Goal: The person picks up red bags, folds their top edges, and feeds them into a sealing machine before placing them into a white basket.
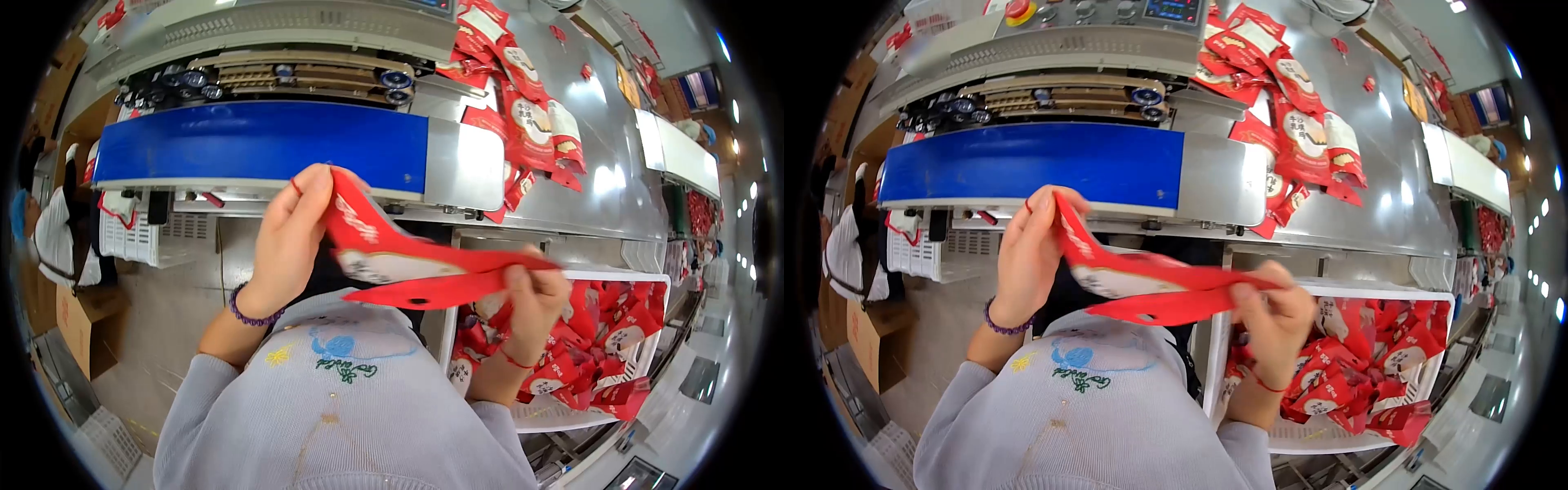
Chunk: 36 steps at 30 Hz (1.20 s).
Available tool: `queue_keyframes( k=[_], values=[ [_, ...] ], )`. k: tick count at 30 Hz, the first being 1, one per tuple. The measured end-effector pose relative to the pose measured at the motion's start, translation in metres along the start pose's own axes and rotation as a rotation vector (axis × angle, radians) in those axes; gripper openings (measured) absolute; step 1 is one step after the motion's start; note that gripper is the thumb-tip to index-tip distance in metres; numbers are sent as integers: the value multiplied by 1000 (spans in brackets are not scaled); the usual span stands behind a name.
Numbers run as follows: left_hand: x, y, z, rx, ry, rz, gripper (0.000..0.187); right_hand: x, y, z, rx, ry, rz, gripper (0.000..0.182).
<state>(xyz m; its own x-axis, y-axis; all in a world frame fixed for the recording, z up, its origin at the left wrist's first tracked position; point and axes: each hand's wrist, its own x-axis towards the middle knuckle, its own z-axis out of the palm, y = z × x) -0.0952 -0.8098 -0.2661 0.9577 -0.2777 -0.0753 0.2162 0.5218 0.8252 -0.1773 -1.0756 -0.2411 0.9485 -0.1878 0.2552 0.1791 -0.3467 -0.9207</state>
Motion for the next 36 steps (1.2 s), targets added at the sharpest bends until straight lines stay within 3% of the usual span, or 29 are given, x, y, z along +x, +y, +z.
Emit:
queue_keyframes(
  k=[1, 2, 4, 6, 9, 12, 13, 14, 15, 16, 19, 23, 25, 28, 29, 30, 32, 33, 35, 36],
  values=[
    [1, -3, 3, 84, -19, 47, 32, -1, -7, -6, -27, 246, 162, 6],
    [1, -8, 5, 166, -39, 98, 34, 7, -2, -31, -22, 238, 72, 10],
    [-6, -14, -6, 325, -106, -4, 31, 37, -16, -50, -154, 492, 61, 16],
    [-9, -23, -18, 345, -206, -109, 30, 73, -13, -72, -194, 590, 22, 24],
    [-19, -34, -25, 368, -196, -185, 32, 125, 22, -106, -97, 639, -88, 30],
    [-26, -34, -32, 391, -180, -199, 30, 172, 76, -129, -593, 759, -165, 32],
    [-28, -35, -35, 379, -158, -187, 28, 184, 98, -127, -555, 706, -196, 30],
    [-31, -35, -37, 383, -159, -190, 28, 192, 126, -126, -718, 651, -317, 26],
    [-32, -34, -40, 407, -147, -203, 28, 185, 128, -108, -581, 447, -98, 27],
    [-33, -34, -42, 432, -135, -215, 27, 187, 152, -104, -759, 294, -149, 28],
    [-35, -40, -48, 446, -146, -269, 25, 144, 127, -44, -497, 129, -48, 18],
    [-38, -53, -51, 481, -202, -381, 24, 81, 102, -24, -266, 226, 105, 22],
    [-35, -63, -53, 511, -264, -449, 23, 56, 104, -31, -56, 389, 134, 23],
    [-31, -70, -45, 475, -368, -454, 29, 15, 72, -27, 6, 269, 171, 22],
    [-29, -66, -40, 338, -412, -383, 44, 1, 64, -17, 110, 92, 201, 23],
    [-25, -58, -36, 255, -426, -437, 53, -11, 56, 0, 215, -84, 230, 23],
    [-23, -54, -29, 134, -380, -382, 45, -25, 47, 44, 309, -435, 366, 33],
    [-22, -51, -48, 529, -248, -511, 32, -33, 48, 69, 210, -600, 280, 40],
    [-30, -53, -55, 479, -152, -426, 19, -32, 55, 91, 147, -854, 119, 55],
    [-37, -45, -112, 757, -53, -547, 19, -47, 61, 87, 176, -825, 115, 62]
  ],
)
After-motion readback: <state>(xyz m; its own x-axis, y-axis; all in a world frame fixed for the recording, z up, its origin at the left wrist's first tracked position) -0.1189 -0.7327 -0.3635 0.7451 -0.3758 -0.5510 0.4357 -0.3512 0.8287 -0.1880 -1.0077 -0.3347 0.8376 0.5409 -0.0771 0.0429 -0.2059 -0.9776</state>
